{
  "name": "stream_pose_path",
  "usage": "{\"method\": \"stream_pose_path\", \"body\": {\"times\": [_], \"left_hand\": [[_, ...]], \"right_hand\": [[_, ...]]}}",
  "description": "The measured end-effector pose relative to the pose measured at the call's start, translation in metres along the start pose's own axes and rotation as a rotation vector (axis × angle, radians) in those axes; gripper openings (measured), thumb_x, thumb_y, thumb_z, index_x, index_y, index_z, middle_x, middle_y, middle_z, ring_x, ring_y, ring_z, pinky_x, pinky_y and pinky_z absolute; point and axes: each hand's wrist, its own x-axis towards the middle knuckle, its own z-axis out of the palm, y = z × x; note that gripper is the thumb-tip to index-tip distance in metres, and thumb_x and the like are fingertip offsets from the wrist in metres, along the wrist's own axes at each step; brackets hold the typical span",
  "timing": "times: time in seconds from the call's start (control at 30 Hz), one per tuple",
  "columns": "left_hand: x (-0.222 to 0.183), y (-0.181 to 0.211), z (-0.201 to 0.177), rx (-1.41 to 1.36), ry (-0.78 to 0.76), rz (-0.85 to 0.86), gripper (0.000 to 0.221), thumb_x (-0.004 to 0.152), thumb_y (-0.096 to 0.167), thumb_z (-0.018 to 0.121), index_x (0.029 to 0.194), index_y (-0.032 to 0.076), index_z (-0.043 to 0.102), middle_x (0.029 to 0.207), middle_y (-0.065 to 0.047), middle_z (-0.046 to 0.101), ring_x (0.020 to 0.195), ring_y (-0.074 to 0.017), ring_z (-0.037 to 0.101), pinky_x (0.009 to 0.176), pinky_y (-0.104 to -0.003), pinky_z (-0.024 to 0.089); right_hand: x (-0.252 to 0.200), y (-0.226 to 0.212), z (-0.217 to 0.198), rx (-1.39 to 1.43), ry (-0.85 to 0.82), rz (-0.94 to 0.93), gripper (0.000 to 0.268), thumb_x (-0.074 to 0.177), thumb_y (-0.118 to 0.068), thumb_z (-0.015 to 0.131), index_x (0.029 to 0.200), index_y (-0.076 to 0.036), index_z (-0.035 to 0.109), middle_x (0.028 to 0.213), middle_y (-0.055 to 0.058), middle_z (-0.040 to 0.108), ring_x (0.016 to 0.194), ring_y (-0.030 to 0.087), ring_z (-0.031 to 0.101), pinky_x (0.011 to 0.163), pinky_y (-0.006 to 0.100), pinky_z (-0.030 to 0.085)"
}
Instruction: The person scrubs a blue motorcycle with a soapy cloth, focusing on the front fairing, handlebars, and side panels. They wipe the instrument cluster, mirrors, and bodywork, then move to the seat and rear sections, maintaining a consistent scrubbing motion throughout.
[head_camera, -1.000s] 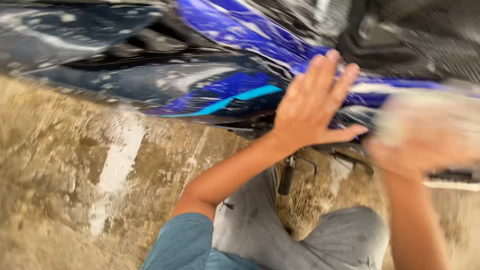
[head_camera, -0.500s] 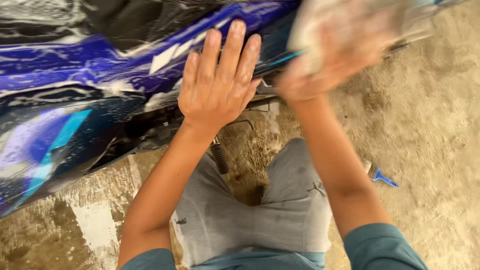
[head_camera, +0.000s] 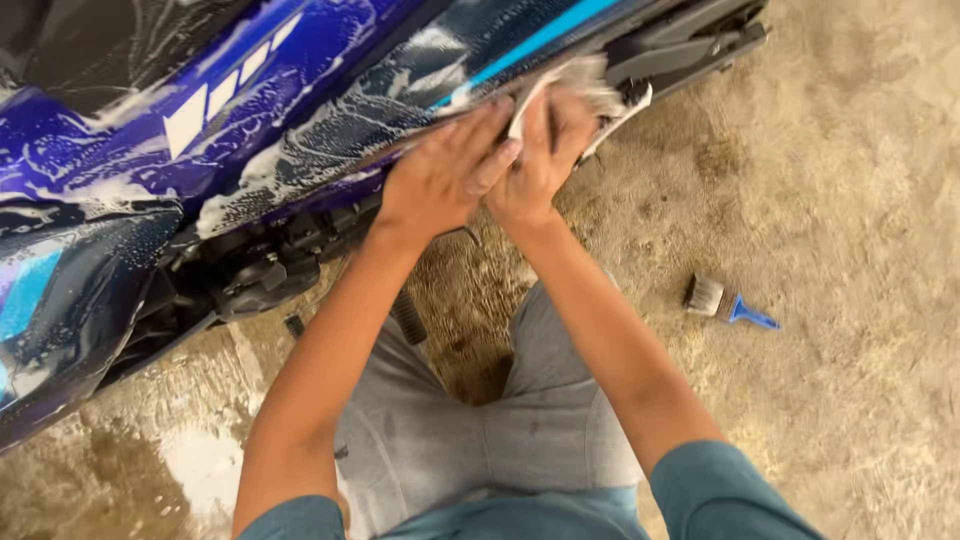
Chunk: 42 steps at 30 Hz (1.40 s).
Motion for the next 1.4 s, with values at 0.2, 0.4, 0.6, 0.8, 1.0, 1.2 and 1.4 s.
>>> {"method": "stream_pose_path", "body": {"times": [0.2, 0.4, 0.6, 0.8, 1.0, 1.2, 1.4], "left_hand": [[0.006, 0.025, -0.003, -0.187, -0.027, -0.078, 0.070, 0.115, 0.041, 0.044, 0.170, 0.011, 0.013, 0.178, -0.009, 0.014, 0.164, -0.0296, 0.007, 0.134, -0.047, -0.006], [0.011, 0.029, 0.016, -0.285, -0.157, -0.129, 0.079, 0.112, 0.050, 0.048, 0.170, 0.006, 0.017, 0.180, -0.014, 0.015, 0.167, -0.0288, 0.009, 0.135, -0.045, -0.005], [0.008, 0.030, 0.000, -0.246, -0.162, -0.100, 0.087, 0.102, 0.052, 0.053, 0.172, 0.014, 0.017, 0.176, -0.010, 0.014, 0.162, -0.0271, 0.010, 0.131, -0.044, -0.006], [0.014, 0.026, -0.004, -0.440, -0.184, -0.145, 0.086, 0.106, 0.048, 0.059, 0.171, 0.009, 0.017, 0.179, -0.013, 0.016, 0.167, -0.0273, 0.012, 0.138, -0.042, 0.000], [0.020, 0.020, -0.023, -0.610, -0.213, -0.141, 0.098, 0.093, 0.035, 0.070, 0.168, 0.010, 0.012, 0.174, -0.012, 0.019, 0.160, -0.0301, 0.015, 0.130, -0.044, 0.011], [-0.001, 0.028, -0.018, -0.694, -0.090, -0.262, 0.089, 0.101, 0.032, 0.070, 0.168, 0.017, 0.014, 0.176, -0.012, 0.014, 0.165, -0.0217, 0.010, 0.139, -0.035, 0.008], [-0.028, 0.014, -0.036, -0.430, -0.168, -0.154, 0.095, 0.092, 0.019, 0.071, 0.167, 0.013, 0.013, 0.173, -0.007, 0.019, 0.159, -0.0224, 0.018, 0.131, -0.044, 0.011]], "right_hand": [[-0.023, 0.050, -0.029, -0.217, -0.343, 0.278, 0.055, 0.089, -0.007, 0.044, 0.139, -0.001, 0.067, 0.127, 0.019, 0.052, 0.115, 0.034, 0.049, 0.108, 0.045, 0.042], [-0.006, 0.010, -0.004, 0.063, -0.157, 0.082, 0.037, 0.100, -0.017, 0.051, 0.131, 0.001, 0.060, 0.133, 0.018, 0.058, 0.125, 0.034, 0.053, 0.115, 0.046, 0.038], [0.002, 0.021, -0.042, -0.251, -0.350, 0.092, 0.052, 0.096, -0.020, 0.049, 0.138, 0.009, 0.054, 0.137, 0.024, 0.057, 0.140, 0.044, 0.043, 0.119, 0.065, 0.016], [-0.006, 0.002, -0.018, 0.127, -0.267, 0.213, 0.041, 0.103, -0.003, 0.052, 0.144, -0.002, 0.056, 0.147, 0.015, 0.061, 0.148, 0.031, 0.055, 0.130, 0.046, 0.036], [0.010, 0.025, -0.058, -0.048, -0.425, 0.135, 0.057, 0.089, 0.008, 0.050, 0.146, 0.004, 0.054, 0.149, 0.021, 0.057, 0.143, 0.040, 0.052, 0.126, 0.051, 0.035], [-0.039, -0.007, -0.052, 0.035, -0.463, 0.193, 0.053, 0.092, 0.001, 0.059, 0.144, 0.000, 0.055, 0.147, 0.020, 0.057, 0.137, 0.035, 0.056, 0.114, 0.042, 0.049], [-0.061, -0.012, -0.025, -0.160, -0.438, 0.026, 0.044, 0.096, -0.003, 0.065, 0.137, 0.007, 0.053, 0.145, 0.020, 0.049, 0.136, 0.043, 0.048, 0.115, 0.052, 0.041]]}}
